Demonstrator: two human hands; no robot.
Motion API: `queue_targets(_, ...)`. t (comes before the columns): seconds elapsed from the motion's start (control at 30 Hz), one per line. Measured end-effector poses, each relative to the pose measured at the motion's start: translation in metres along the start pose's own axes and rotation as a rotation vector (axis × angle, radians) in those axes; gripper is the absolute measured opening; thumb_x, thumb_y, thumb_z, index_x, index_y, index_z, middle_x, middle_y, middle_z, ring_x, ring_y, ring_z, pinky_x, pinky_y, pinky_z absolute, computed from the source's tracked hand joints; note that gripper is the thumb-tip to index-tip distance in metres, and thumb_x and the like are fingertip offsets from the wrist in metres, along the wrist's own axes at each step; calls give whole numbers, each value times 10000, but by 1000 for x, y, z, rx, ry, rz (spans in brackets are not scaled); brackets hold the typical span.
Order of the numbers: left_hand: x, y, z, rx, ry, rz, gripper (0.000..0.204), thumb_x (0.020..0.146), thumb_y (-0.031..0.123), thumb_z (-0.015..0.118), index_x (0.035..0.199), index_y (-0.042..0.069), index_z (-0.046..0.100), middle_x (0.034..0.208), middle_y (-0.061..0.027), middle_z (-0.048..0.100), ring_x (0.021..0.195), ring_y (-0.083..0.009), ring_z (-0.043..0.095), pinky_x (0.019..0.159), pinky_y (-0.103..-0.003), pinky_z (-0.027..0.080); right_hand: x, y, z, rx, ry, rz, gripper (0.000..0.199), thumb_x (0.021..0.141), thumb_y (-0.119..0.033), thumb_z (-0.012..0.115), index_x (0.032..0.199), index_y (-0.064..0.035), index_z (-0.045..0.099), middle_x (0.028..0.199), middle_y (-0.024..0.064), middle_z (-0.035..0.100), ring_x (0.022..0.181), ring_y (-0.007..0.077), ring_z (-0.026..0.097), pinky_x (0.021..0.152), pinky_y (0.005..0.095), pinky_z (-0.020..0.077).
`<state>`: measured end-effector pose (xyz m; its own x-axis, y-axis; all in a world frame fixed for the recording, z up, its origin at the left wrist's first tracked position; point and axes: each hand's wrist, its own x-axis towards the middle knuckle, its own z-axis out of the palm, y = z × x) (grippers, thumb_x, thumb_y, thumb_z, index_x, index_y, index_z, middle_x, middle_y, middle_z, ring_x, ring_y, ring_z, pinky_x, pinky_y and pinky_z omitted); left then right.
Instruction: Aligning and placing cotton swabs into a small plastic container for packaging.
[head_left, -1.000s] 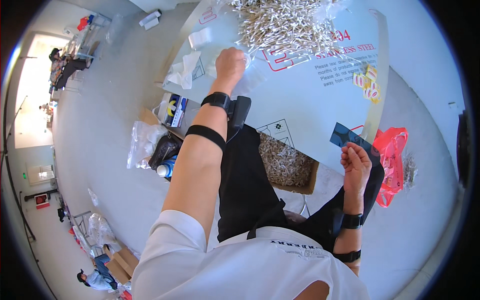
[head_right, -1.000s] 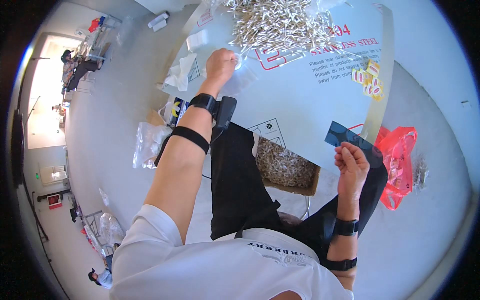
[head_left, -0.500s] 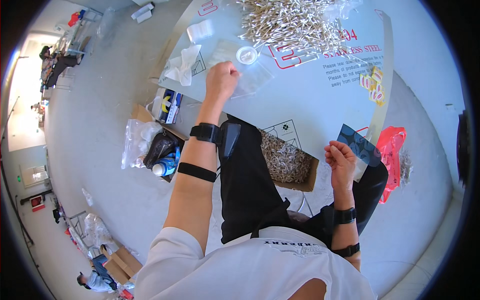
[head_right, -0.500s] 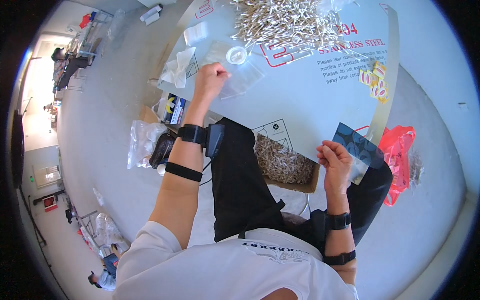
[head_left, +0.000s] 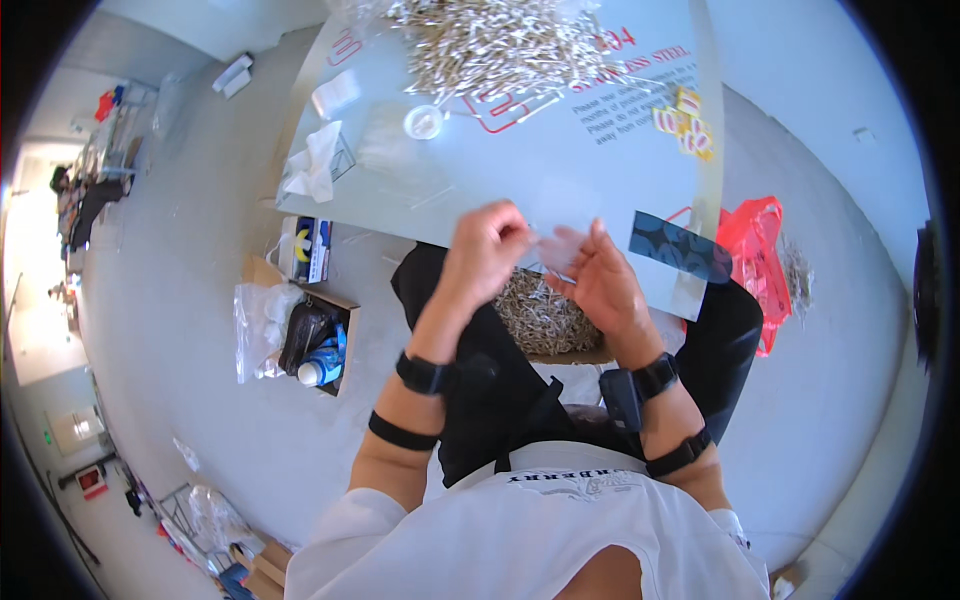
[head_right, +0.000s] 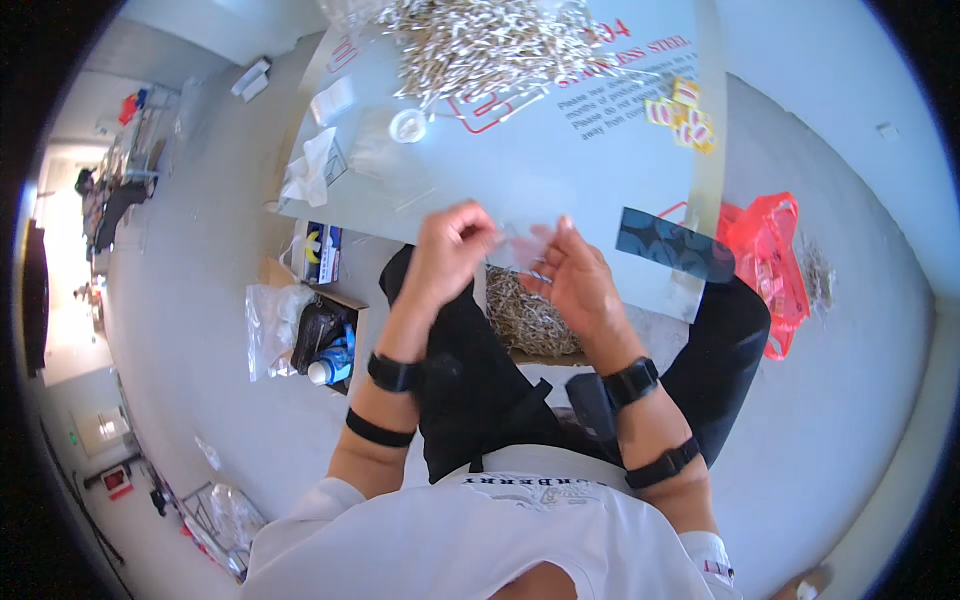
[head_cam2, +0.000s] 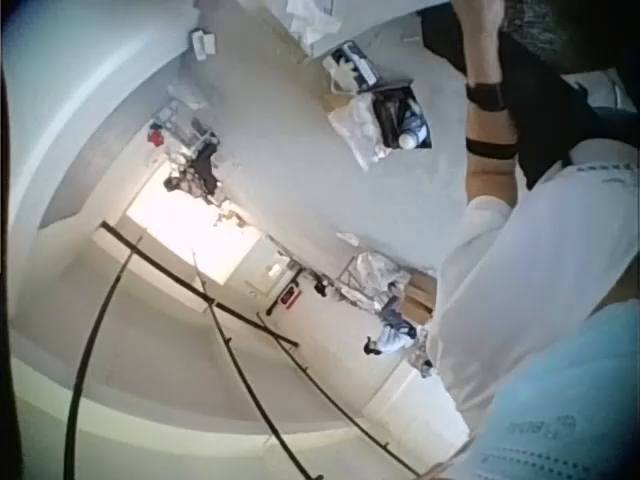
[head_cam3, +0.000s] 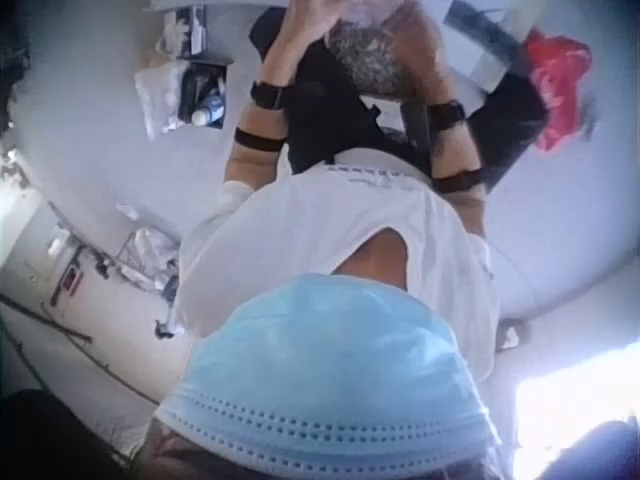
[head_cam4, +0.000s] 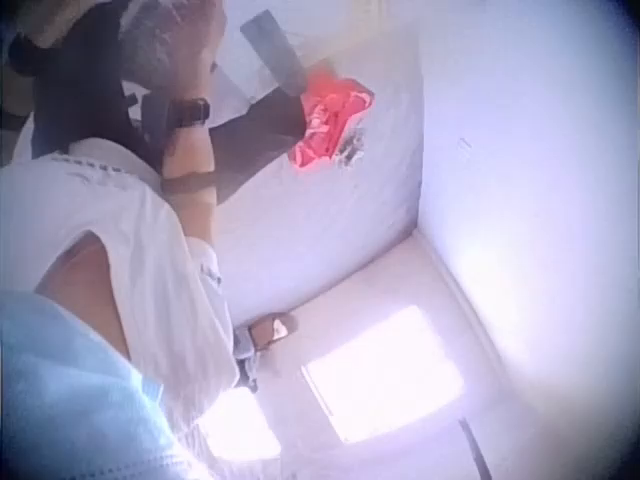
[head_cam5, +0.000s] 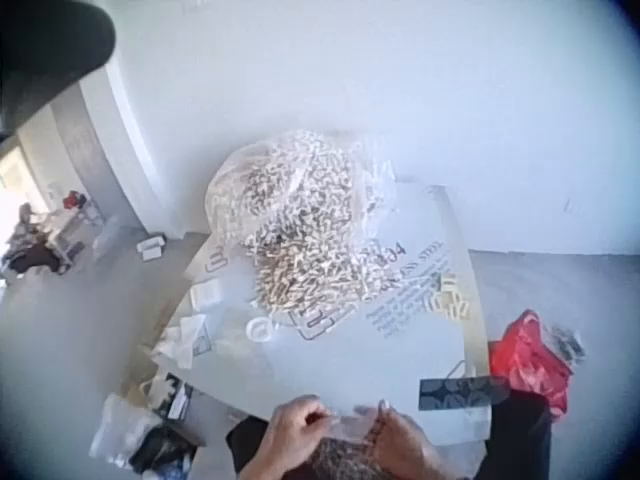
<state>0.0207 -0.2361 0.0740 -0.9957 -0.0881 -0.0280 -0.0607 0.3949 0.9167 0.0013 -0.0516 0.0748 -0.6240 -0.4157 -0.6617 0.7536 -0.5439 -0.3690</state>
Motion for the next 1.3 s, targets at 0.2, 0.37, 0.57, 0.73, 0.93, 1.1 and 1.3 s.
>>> queue_targets(0.2,-23,17,43,-244,199,-20,104,891,63,680,849,-17,628,664,-26,556,614,-97,520,584,-256,440,-11,-20,-23,-488,30,-525,131,945,-114,654,937,4,711,734,29,671,628,67,551,599,208,430)
queue_targets(0.37,18,44,48,-97,-36,336,86,894,52,665,929,-23,685,664,-31,560,617,-86,519,582,-244,438,-39,-52,-44,-830,-237,-492,118,931,-74,637,931,13,716,759,14,652,677,63,554,623,212,433)
queue_targets(0.57,21,62,66,-179,-500,12,79,851,33,699,864,-45,703,667,-28,626,619,-60,532,572,-242,442,-55,-75,-72,-820,-323,-367,64,889,-28,663,904,6,714,792,12,645,693,72,561,637,227,446)
queue_targets(0.73,10,72,91,-264,-524,-99,72,830,20,707,822,-50,694,678,0,632,619,-52,527,564,-228,428,-62,-89,-93,-852,-348,-305,115,884,-87,692,938,13,712,764,6,638,686,77,559,637,235,447)
queue_targets(0.93,4,66,124,-344,-332,-227,97,806,35,733,765,-23,667,667,5,617,617,-44,521,554,-225,414,-58,-78,-112,-1080,505,-1140,116,851,-68,737,874,12,656,720,-4,621,675,67,553,659,248,473)
queue_targets(1.1,-1,68,152,-297,-251,-152,122,821,33,743,748,14,647,608,21,575,496,-23,456,443,-190,335,-69,-60,-109,-621,184,-686,112,870,-71,728,845,10,656,712,-14,626,649,39,547,567,214,435)
queue_targets(1.3,-1,74,175,-306,-334,-208,127,834,25,732,748,24,637,634,22,585,514,-30,476,449,-193,347,-66,-63,-128,-552,176,-698,118,869,-81,678,816,23,661,696,3,635,618,51,542,560,215,431)
